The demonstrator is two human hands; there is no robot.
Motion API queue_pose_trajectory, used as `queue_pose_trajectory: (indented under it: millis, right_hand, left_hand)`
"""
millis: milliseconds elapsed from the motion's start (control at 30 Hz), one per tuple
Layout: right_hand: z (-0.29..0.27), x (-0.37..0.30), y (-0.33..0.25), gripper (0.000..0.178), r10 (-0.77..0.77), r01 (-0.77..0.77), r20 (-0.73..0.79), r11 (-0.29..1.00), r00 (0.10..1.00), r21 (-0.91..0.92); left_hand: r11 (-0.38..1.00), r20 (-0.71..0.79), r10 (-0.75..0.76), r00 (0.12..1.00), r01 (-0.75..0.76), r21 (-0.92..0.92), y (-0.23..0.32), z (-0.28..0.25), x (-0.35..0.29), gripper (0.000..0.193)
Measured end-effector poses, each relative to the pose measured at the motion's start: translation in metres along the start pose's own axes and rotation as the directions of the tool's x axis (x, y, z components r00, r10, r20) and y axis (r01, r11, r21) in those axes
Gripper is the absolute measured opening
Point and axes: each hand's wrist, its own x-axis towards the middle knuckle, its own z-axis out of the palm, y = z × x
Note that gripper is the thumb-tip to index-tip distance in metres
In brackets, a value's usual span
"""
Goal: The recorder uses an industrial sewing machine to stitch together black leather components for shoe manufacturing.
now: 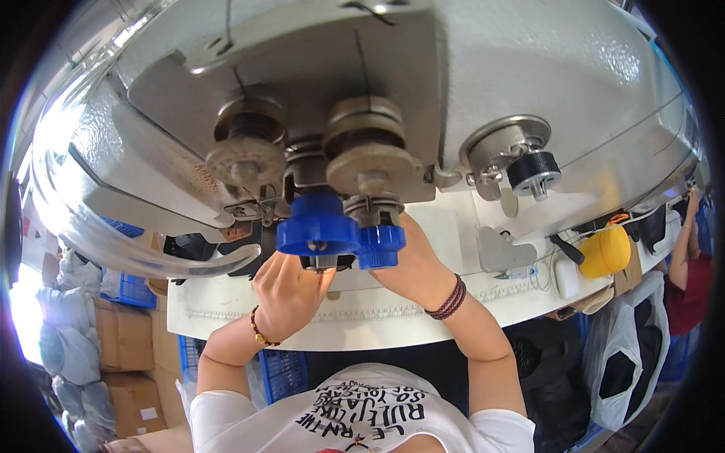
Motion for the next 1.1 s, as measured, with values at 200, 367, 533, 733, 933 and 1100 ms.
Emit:
queue_pose_trajectory:
  millis: [200,367,533,733,933,1100]
  right_hand:
    - [0.026,-0.016,0.011,0.017,0.343,-0.389,0.183,0.824,0.921,0.411]
    - [0.035,-0.016,-0.001,0.014,0.311,-0.329,0.109,0.899,0.944,0.288]
    - [0.013,-0.007,-0.018,0.012,-0.011,0.004,-0.042,0.987,0.999,-0.158]
    - [0.014,-0.011,-0.029,0.042,0.096,-0.072,0.066,0.951,0.993,-0.301]
    - [0.015,-0.002,-0.035,0.049,0.162,-0.152,0.029,0.965,0.986,-0.213]
    - [0.017,-0.001,-0.034,0.053,0.093,-0.099,-0.033,0.960,0.995,-0.261]
  left_hand:
    - [0.993,-0.085,0.117,0.990,-0.118,-0.007,-0.007,-0.010,0.018,0.019]
    - [0.992,0.011,0.072,0.997,-0.071,-0.105,-0.017,-0.015,0.012,0.016]
    - [0.987,0.033,0.112,0.993,-0.108,-0.123,-0.023,-0.018,0.019,0.030]
    - [0.983,0.116,0.105,0.988,-0.086,-0.161,-0.026,-0.027,0.035,0.011]
    - [0.961,0.106,0.005,0.994,0.025,-0.276,-0.035,-0.025,0.034,0.012]
    - [0.923,0.010,-0.036,0.999,0.038,-0.382,-0.042,-0.015,0.027,0.014]
